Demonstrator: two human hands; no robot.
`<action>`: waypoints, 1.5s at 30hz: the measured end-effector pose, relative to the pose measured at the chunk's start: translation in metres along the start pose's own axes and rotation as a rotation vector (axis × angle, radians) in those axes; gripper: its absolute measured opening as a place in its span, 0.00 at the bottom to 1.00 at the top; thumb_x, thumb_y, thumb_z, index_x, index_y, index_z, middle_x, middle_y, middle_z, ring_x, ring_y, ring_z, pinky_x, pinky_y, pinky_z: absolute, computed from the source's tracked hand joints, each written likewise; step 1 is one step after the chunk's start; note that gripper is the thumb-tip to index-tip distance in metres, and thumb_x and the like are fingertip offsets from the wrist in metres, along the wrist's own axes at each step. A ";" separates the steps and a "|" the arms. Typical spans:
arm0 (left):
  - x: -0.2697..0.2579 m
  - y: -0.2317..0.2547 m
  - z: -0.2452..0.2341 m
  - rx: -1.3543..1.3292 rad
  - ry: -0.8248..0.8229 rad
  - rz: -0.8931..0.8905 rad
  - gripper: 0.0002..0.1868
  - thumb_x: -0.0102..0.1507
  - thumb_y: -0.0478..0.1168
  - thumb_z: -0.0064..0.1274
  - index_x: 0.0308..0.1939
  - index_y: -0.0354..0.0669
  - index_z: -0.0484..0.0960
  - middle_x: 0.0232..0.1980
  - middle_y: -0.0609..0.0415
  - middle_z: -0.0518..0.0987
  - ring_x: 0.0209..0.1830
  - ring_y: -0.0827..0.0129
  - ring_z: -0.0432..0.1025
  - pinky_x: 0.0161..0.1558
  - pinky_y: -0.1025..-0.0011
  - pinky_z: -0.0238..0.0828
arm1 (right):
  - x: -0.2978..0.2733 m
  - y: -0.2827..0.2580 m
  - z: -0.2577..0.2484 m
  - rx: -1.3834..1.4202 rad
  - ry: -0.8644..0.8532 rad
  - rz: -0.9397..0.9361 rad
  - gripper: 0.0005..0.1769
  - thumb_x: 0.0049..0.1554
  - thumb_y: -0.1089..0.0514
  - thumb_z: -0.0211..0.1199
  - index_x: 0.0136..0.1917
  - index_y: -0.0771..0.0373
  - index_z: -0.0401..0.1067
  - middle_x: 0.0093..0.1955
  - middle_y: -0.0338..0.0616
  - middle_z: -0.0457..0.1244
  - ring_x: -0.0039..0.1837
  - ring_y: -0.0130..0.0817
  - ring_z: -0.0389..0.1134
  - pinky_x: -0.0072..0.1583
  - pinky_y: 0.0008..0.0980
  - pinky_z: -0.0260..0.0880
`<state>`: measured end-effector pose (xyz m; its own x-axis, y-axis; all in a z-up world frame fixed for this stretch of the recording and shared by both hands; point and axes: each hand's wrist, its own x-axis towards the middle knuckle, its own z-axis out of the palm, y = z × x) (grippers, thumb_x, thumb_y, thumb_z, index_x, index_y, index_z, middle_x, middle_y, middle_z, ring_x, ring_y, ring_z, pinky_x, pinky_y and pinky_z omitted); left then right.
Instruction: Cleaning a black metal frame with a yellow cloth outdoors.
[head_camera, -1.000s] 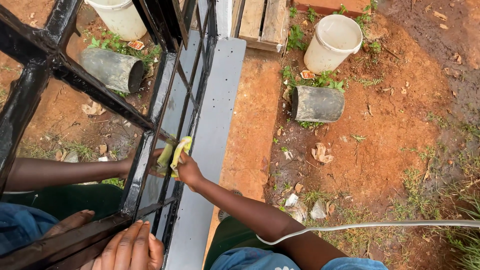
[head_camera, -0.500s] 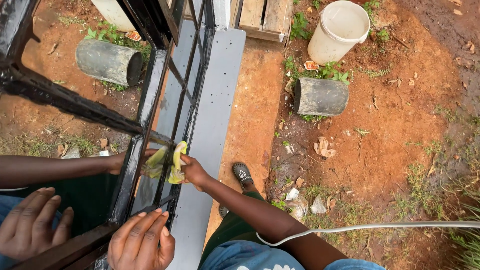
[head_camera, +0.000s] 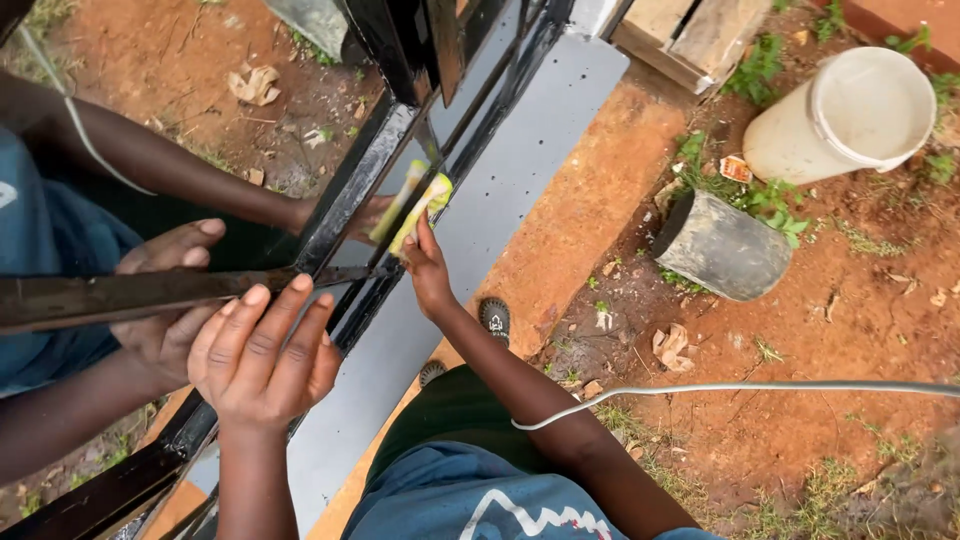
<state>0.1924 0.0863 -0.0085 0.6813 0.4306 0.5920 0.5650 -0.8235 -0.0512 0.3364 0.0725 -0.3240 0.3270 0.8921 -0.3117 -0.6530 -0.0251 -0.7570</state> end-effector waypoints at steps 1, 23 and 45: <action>0.000 -0.007 0.005 0.016 -0.016 -0.013 0.11 0.66 0.41 0.54 0.43 0.48 0.92 0.50 0.55 0.88 0.60 0.59 0.74 0.59 0.61 0.70 | 0.005 -0.007 0.007 0.006 -0.013 0.022 0.41 0.72 0.55 0.47 0.91 0.43 0.33 0.78 0.50 0.56 0.57 0.38 0.53 0.57 0.36 0.57; -0.012 -0.001 0.018 0.382 -0.021 0.068 0.17 0.65 0.48 0.50 0.45 0.60 0.96 0.53 0.71 0.90 0.62 0.75 0.72 0.61 0.71 0.61 | 0.065 0.115 -0.054 -0.156 0.127 0.397 0.28 0.70 0.34 0.37 0.75 0.48 0.44 0.63 0.38 0.54 0.55 0.29 0.59 0.51 0.37 0.62; -0.003 0.015 0.042 0.420 -0.207 -0.009 0.15 0.64 0.47 0.56 0.50 0.62 0.95 0.61 0.72 0.87 0.68 0.70 0.70 0.72 0.70 0.49 | 0.022 -0.057 -0.084 0.159 0.245 0.205 0.14 0.67 0.63 0.50 0.62 0.62 0.73 0.57 0.46 0.71 0.54 0.35 0.74 0.52 0.39 0.77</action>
<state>0.2185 0.0880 -0.0451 0.7302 0.5366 0.4229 0.6814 -0.6174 -0.3931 0.4380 0.0560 -0.3358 0.3201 0.7406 -0.5909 -0.8137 -0.1045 -0.5718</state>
